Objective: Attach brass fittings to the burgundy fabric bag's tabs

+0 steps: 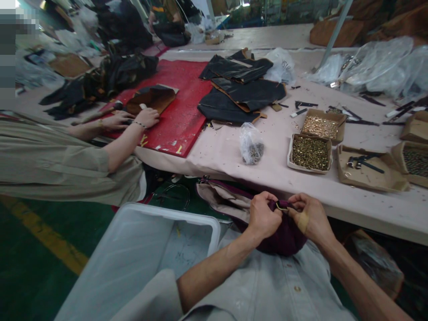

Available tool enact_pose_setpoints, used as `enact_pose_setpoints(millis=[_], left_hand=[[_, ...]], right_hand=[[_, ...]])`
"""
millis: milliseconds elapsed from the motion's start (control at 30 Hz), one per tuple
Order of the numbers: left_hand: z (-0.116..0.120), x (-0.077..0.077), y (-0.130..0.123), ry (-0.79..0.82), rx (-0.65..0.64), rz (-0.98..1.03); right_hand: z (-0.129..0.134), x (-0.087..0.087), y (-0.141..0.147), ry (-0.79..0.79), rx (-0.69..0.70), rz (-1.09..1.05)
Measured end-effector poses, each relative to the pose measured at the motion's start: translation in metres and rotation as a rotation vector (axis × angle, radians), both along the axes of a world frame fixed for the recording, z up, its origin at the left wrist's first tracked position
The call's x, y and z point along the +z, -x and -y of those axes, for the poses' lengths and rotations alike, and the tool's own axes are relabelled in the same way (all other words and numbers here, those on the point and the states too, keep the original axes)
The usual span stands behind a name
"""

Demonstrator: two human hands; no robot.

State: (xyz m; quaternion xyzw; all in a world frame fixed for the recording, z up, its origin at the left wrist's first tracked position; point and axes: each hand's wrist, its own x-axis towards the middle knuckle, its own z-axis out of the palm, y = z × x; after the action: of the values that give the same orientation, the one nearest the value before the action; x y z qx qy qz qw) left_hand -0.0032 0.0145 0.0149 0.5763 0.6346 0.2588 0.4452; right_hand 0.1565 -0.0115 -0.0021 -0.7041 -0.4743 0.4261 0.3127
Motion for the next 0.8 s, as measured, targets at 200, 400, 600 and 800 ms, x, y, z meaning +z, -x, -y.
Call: enact_pose_setpoints(millis=[200, 400, 600, 800], left_hand=[[-0.008, -0.007, 0.001, 0.174, 0.039, 0.119], [-0.011, -0.017, 0.004, 0.272, 0.064, 0.22], [-0.013, -0.014, 0.005, 0.283, 0.096, 0.293], [-0.012, -0.017, 0.006, 0.302, 0.114, 0.388]], right_hand=[[0.005, -0.008, 0.008, -0.062, -0.02, -0.002], [0.006, -0.008, 0.009, -0.042, -0.027, -0.096], [0.005, -0.005, 0.008, -0.077, -0.03, -0.101], [0.007, -0.006, 0.01, -0.072, -0.036, -0.079]])
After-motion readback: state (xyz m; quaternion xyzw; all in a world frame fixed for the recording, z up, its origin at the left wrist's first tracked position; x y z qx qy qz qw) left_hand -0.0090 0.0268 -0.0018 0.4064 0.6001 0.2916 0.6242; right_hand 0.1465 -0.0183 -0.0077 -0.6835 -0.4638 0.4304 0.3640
